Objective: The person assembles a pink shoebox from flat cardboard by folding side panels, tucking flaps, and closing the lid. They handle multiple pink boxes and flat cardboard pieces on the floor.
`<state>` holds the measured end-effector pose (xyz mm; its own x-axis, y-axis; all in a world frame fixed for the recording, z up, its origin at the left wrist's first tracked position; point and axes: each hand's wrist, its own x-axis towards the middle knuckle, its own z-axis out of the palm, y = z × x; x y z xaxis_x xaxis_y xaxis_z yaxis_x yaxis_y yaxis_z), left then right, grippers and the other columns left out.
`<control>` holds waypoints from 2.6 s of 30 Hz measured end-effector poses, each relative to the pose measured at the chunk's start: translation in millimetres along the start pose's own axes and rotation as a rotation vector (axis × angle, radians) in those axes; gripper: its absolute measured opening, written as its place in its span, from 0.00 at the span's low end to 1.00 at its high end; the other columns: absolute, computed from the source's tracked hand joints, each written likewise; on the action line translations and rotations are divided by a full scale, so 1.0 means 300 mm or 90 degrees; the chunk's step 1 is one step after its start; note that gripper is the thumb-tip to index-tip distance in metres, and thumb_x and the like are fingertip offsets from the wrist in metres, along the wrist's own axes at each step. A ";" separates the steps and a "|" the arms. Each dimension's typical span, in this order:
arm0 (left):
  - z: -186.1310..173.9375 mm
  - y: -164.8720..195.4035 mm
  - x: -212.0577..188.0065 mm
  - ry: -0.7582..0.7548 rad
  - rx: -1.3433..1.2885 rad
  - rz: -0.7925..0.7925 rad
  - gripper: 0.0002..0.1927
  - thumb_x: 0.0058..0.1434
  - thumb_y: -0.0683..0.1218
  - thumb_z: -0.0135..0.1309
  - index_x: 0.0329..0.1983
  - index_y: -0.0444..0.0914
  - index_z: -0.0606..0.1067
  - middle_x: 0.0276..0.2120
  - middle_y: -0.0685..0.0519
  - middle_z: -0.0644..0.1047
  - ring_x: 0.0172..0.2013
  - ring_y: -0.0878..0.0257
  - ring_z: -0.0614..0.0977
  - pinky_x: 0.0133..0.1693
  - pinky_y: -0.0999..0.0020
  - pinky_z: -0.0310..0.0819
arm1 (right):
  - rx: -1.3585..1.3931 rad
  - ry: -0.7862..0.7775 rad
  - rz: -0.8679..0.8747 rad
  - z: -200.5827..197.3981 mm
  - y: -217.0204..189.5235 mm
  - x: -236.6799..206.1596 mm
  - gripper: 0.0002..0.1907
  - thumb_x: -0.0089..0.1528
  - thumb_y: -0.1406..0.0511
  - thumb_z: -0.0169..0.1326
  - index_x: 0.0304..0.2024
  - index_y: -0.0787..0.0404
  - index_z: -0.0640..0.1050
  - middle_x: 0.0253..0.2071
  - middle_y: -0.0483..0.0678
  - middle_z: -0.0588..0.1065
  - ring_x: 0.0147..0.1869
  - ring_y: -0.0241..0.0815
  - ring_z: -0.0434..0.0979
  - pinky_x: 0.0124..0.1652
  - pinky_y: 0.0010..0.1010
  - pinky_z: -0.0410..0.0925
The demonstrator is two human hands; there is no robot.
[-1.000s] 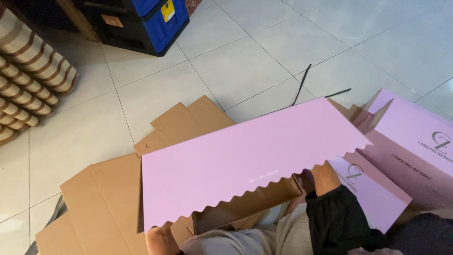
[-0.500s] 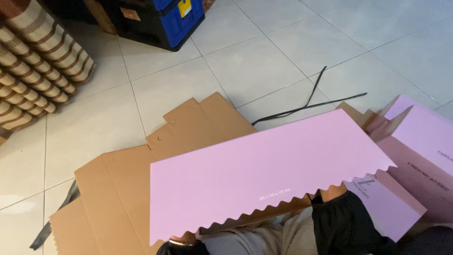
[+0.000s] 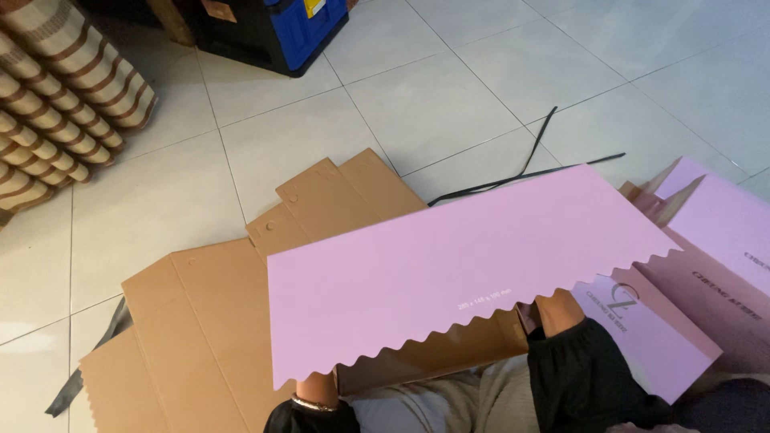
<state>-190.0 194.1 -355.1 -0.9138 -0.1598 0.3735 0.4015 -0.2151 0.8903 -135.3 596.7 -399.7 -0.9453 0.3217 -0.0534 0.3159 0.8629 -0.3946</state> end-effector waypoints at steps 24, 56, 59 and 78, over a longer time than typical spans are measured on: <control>-0.233 0.105 0.038 -0.178 0.575 0.080 0.10 0.59 0.38 0.54 0.41 0.37 0.83 0.26 0.49 0.81 0.25 0.58 0.79 0.30 0.63 0.72 | 0.321 0.163 -0.222 -0.242 -0.157 0.064 0.14 0.59 0.61 0.55 0.41 0.63 0.82 0.39 0.52 0.80 0.44 0.48 0.79 0.45 0.38 0.71; -0.143 0.065 0.082 -0.206 0.330 -0.380 0.24 0.59 0.47 0.55 0.59 0.40 0.69 0.42 0.46 0.82 0.40 0.56 0.83 0.42 0.63 0.76 | -0.347 -0.093 -0.152 0.032 0.070 -0.080 0.15 0.54 0.56 0.60 0.35 0.60 0.82 0.36 0.55 0.81 0.42 0.51 0.83 0.43 0.42 0.74; -0.150 0.066 0.089 -0.224 0.348 -0.404 0.27 0.58 0.48 0.55 0.61 0.40 0.68 0.43 0.46 0.82 0.41 0.56 0.83 0.43 0.63 0.76 | -0.262 -0.108 -0.101 0.006 0.042 -0.072 0.16 0.57 0.56 0.58 0.39 0.60 0.82 0.39 0.54 0.81 0.43 0.49 0.82 0.45 0.41 0.73; -0.155 0.132 0.144 -0.200 0.242 -0.612 0.27 0.60 0.57 0.46 0.61 0.44 0.71 0.29 0.48 0.79 0.25 0.59 0.78 0.30 0.64 0.73 | 0.981 -0.136 0.146 -0.120 -0.240 0.143 0.40 0.64 0.40 0.45 0.65 0.62 0.72 0.61 0.50 0.74 0.63 0.42 0.72 0.59 0.37 0.65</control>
<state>-210.8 133.9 -315.7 -0.8327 0.1819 -0.5231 -0.4885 0.2038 0.8485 -195.8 562.3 -340.6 -0.9266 0.2110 -0.3114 0.1907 -0.4501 -0.8724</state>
